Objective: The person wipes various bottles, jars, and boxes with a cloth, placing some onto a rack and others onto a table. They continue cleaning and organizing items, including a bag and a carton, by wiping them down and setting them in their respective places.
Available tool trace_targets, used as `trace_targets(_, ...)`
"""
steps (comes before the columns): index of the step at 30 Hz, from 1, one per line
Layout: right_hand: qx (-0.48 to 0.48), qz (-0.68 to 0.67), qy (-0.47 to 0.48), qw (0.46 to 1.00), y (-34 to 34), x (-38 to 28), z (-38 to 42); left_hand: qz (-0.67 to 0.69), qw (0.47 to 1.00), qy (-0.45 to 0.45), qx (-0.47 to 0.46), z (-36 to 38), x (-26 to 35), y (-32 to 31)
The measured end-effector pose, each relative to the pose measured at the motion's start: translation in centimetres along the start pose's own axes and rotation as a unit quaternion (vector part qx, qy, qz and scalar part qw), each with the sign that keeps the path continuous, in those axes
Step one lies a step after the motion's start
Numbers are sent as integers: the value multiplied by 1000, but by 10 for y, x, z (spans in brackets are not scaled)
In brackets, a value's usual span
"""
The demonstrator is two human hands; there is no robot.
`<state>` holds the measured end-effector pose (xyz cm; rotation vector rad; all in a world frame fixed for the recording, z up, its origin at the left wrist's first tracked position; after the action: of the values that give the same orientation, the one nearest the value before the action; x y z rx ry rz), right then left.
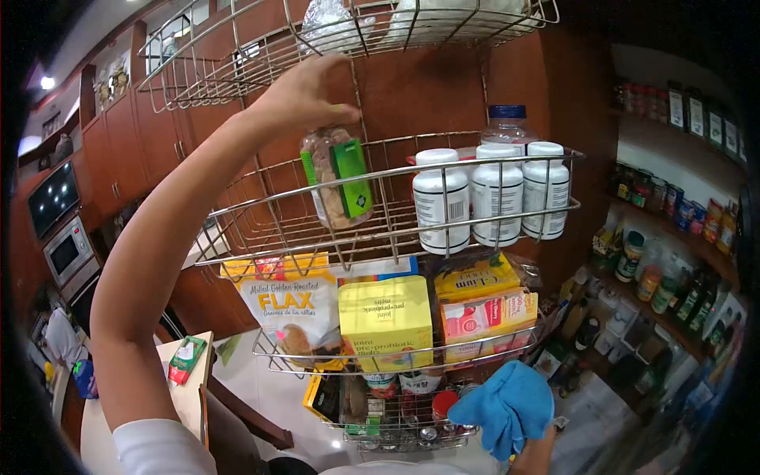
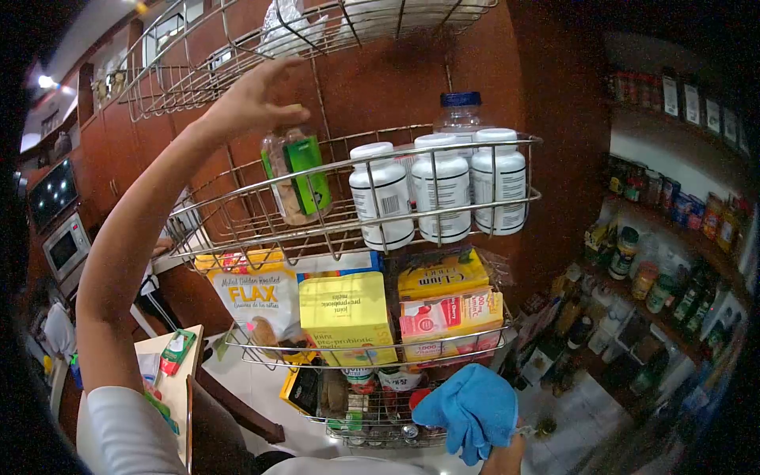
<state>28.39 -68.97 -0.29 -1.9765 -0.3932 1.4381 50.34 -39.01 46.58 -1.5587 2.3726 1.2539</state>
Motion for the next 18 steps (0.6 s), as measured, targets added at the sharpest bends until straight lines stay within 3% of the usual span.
trace_targets(1, 2, -1, 1, 1000, 1, 1, 1, 84, 989, 38, -113, -12, 18, 14)
trace_targets(2, 3, -3, 1, 1000, 1, 2, 2, 82, 989, 41, -112, -22, 28, 15)
trace_targets(4, 5, -7, 0, 1000, 3, 2, 4, 47, 962, 106, -247, -40, 36, 1)
trace_targets(7, 15, -11, 5, 1000, 10, 3, 5, 58, 943, 129, -300, -39, 79, -10)
trace_targets(9, 23, -11, 9, 1000, 16, 4, 7, 58, 929, 124, -344, -46, 93, -22)
trace_targets(11, 30, -12, 13, 999, 21, 4, 9, 118, 885, 51, -447, -51, 104, -43)
trace_targets(12, 30, -15, 14, 999, 23, 4, 9, 118, 884, 47, -449, -56, 99, -58)
trace_targets(14, 37, -14, 22, 999, 28, 2, 11, 249, 807, 17, -535, -52, 82, -108)
trace_targets(16, 42, -17, 27, 999, 33, 1, 12, 257, 822, 43, -506, -42, 81, -108)
trace_targets(18, 45, -18, 31, 998, 39, 0, 16, 316, 802, 67, -503, -38, 86, -89)
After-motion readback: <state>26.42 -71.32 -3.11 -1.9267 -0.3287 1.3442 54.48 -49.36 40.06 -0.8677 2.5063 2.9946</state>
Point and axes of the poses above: each hand's wrist, its own z-axis away from the middle knuckle, its own y-axis out of the back of the hand, x = y × z, the point moved 4 cm from there along -z, towards the middle knuckle, and after that the axes turned 11 degrees about -x, right-handed, at the moved point
